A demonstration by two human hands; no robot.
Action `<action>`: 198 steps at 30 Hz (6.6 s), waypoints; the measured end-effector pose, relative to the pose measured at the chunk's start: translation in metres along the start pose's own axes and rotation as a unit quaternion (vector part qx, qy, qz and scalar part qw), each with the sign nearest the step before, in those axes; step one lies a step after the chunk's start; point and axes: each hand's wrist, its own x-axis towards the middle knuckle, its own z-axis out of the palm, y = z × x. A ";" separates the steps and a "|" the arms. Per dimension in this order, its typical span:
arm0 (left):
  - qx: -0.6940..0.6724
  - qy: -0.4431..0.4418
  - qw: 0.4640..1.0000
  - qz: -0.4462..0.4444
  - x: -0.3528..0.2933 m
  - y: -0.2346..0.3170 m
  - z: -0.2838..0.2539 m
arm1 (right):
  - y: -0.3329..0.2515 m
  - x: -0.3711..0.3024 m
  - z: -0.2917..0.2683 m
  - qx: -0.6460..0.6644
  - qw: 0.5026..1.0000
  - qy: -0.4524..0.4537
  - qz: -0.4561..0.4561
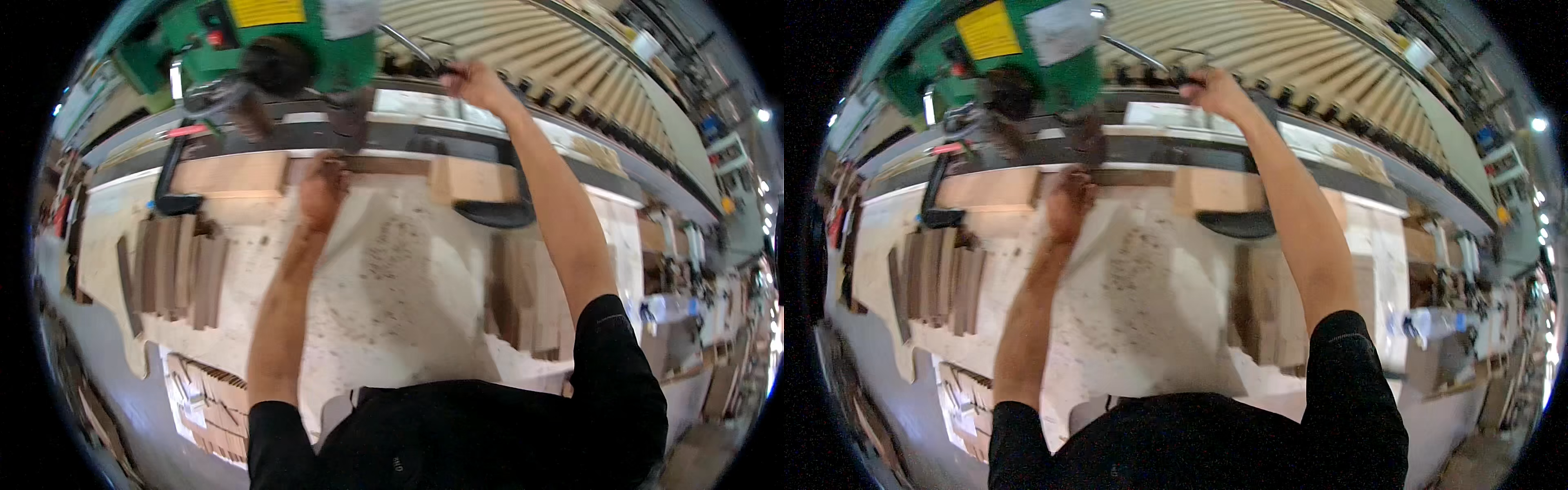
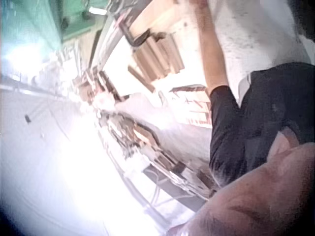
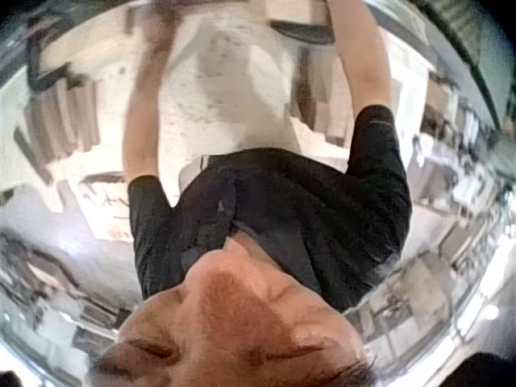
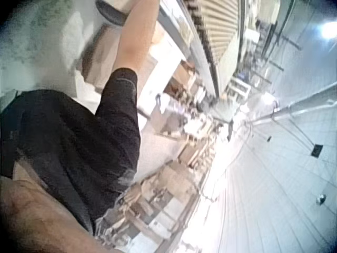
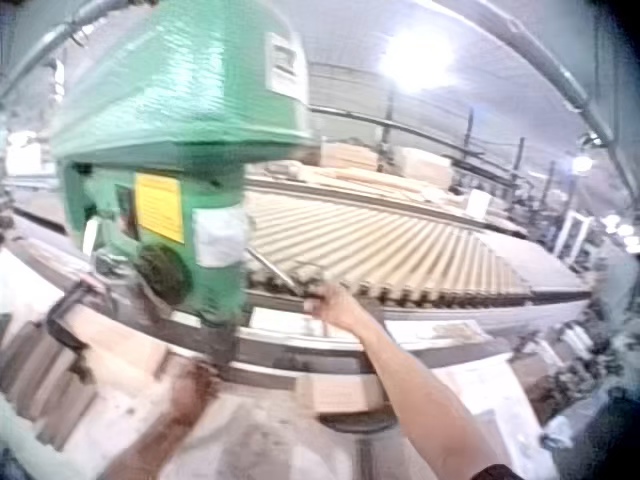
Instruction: The person operates a green drill press in a workshop, repeatedly drilling holes into small rectangular wooden blocks. They pick up each block from a stack, position it under the drill bit, lower the lever to drill, and then place the finished block onto a separate stack. The process is repeated continuously throughout the clip.
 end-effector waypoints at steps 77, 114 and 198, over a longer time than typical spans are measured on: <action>0.065 -0.046 0.996 0.032 0.016 0.023 -0.016 | -0.104 -0.082 -0.092 -0.059 0.991 0.086 -0.081; 0.116 -0.137 0.982 -0.066 -0.023 0.004 0.008 | -0.006 -0.064 -0.038 -0.246 0.958 0.113 -0.098; -0.199 -0.085 0.955 -0.204 -0.005 0.048 0.011 | 0.003 -0.047 -0.014 -0.056 0.998 -0.001 0.001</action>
